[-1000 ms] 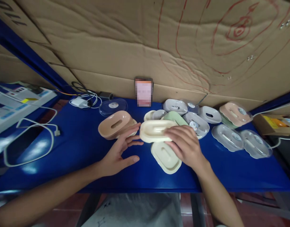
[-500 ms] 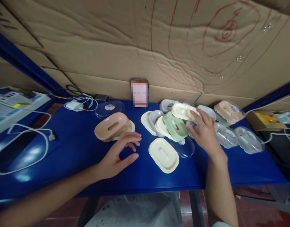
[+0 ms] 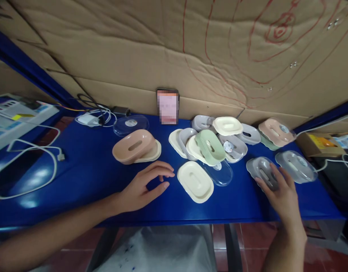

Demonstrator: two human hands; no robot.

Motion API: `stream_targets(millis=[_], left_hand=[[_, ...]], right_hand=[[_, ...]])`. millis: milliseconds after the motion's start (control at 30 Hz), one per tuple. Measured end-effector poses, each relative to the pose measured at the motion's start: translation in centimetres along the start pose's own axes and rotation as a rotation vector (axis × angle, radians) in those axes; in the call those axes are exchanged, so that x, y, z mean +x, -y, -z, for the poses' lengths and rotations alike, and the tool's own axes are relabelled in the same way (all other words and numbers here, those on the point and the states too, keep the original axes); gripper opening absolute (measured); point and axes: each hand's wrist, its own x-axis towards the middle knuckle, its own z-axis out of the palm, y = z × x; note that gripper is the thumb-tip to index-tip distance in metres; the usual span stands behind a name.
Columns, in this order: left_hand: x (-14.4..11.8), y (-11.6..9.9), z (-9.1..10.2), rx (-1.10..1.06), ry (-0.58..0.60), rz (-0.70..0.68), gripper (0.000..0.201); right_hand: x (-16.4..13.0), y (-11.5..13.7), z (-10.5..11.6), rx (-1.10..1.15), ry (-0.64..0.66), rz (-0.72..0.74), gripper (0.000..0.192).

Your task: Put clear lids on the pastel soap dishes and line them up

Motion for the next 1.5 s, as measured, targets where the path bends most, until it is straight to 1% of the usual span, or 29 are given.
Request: stream_targets(millis=[33,100,167,200,233,300,333,367,400,467,500,533,600,633,700,767,833,900,967,1033,1067,1100,1167,1200,1233,1267,1333,1400,1500], left_hand=[[0.0,-0.1,-0.1,-0.018,0.007,0.009,0.020],[0.0,-0.2,-0.2,-0.071,0.026,0.041,0.025],[-0.1,-0.3,-0.4,-0.147,0.030,0.089,0.040],[-0.2,-0.2,-0.5,-0.192,0.034,0.114,0.054],[-0.3,-0.2,-0.6,-0.242,0.042,0.132,0.071],[-0.6,0.0,-0.6,-0.343,0.082,0.138,0.109],[-0.7,0.0,-0.7,-0.378,0.108,0.130,0.124],[-0.9,0.1,-0.6,-0.391,0.119,0.125,0.131],[-1.0,0.2,-0.6,-0.384,0.103,0.124,0.132],[-1.0,0.3,-0.4,-0.321,0.018,0.147,0.124],[-1.0,0.3,-0.2,-0.285,-0.033,0.165,0.118],[-0.9,0.3,0.0,-0.261,-0.078,0.182,0.113],[-0.8,0.2,0.2,-0.259,-0.121,0.214,0.113],[-0.7,0.2,0.3,-0.271,-0.128,0.230,0.113],[-0.8,0.0,0.3,-0.304,-0.129,0.256,0.114],[-0.9,-0.2,0.2,-0.318,-0.117,0.263,0.114],[-1.1,-0.2,0.1,-0.313,-0.104,0.265,0.113],[-1.2,-0.1,0.0,-0.293,-0.096,0.265,0.113],[-1.1,0.1,0.0,-0.265,-0.105,0.264,0.113],[-1.0,0.4,0.1,-0.241,-0.125,0.261,0.114],[-0.9,0.6,0.2,-0.231,-0.138,0.257,0.114],[-0.8,0.7,0.2,-0.223,-0.151,0.248,0.115],[-0.8,1.1,0.4,-0.208,-0.172,0.221,0.116],[-0.8,1.3,0.4,-0.199,-0.179,0.209,0.117],[-0.8,1.4,0.5,-0.190,-0.183,0.197,0.119],[-0.8,1.6,0.6,-0.182,-0.185,0.191,0.120],[-0.9,1.8,0.6,-0.169,-0.187,0.186,0.120],[-0.9,1.9,0.7,-0.170,-0.185,0.181,0.120],[-0.9,1.8,0.9,-0.140,-0.174,0.162,0.125]], right_hand=[[-0.1,0.8,0.2,0.034,-0.006,-0.031,0.074],[-0.2,3.2,0.9,0.116,-0.068,-0.063,0.067],[-0.7,6.4,1.6,0.236,-0.093,0.004,0.066],[-1.0,8.4,2.0,0.294,-0.071,0.081,0.070],[-1.2,10.5,2.3,0.341,-0.017,0.187,0.074],[-1.5,14.9,2.4,0.420,0.133,0.459,0.082],[-1.4,17.1,2.2,0.443,0.199,0.601,0.084],[-1.1,19.2,1.7,0.454,0.248,0.740,0.084],[-0.6,21.1,1.1,0.444,0.283,0.849,0.083],[1.2,23.7,-0.6,0.471,0.284,0.990,0.082],[2.3,24.4,-1.4,0.515,0.287,1.027,0.084],[3.6,24.5,-2.2,0.568,0.282,1.039,0.085],[6.2,23.5,-3.5,0.600,0.250,0.983,0.084],[7.4,22.6,-4.0,0.548,0.209,0.927,0.082],[9.4,20.1,-4.7,0.358,0.106,0.808,0.076],[10.9,17.7,-5.3,0.210,0.033,0.734,0.072],[11.9,15.9,-5.6,0.157,0.003,0.679,0.068],[12.2,15.2,-5.6,0.153,-0.028,0.627,0.064],[11.6,15.7,-4.9,0.190,-0.058,0.607,0.057],[10.1,17.6,-3.9,0.263,-0.055,0.647,0.049],[8.9,18.9,-3.4,0.313,-0.019,0.693,0.049],[7.6,20.2,-3.0,0.362,0.039,0.758,0.052],[5.0,22.9,-2.4,0.478,0.226,0.939,0.069],[3.9,24.0,-2.3,0.495,0.281,1.005,0.068],[3.0,24.8,-2.4,0.508,0.314,1.048,0.062],[2.4,25.4,-2.6,0.518,0.319,1.067,0.053],[1.9,25.8,-3.0,0.576,0.296,1.045,0.038],[2.0,25.6,-3.4,0.676,0.282,0.991,0.032],[2.4,25.1,-3.3,0.856,0.267,0.860,0.025]])
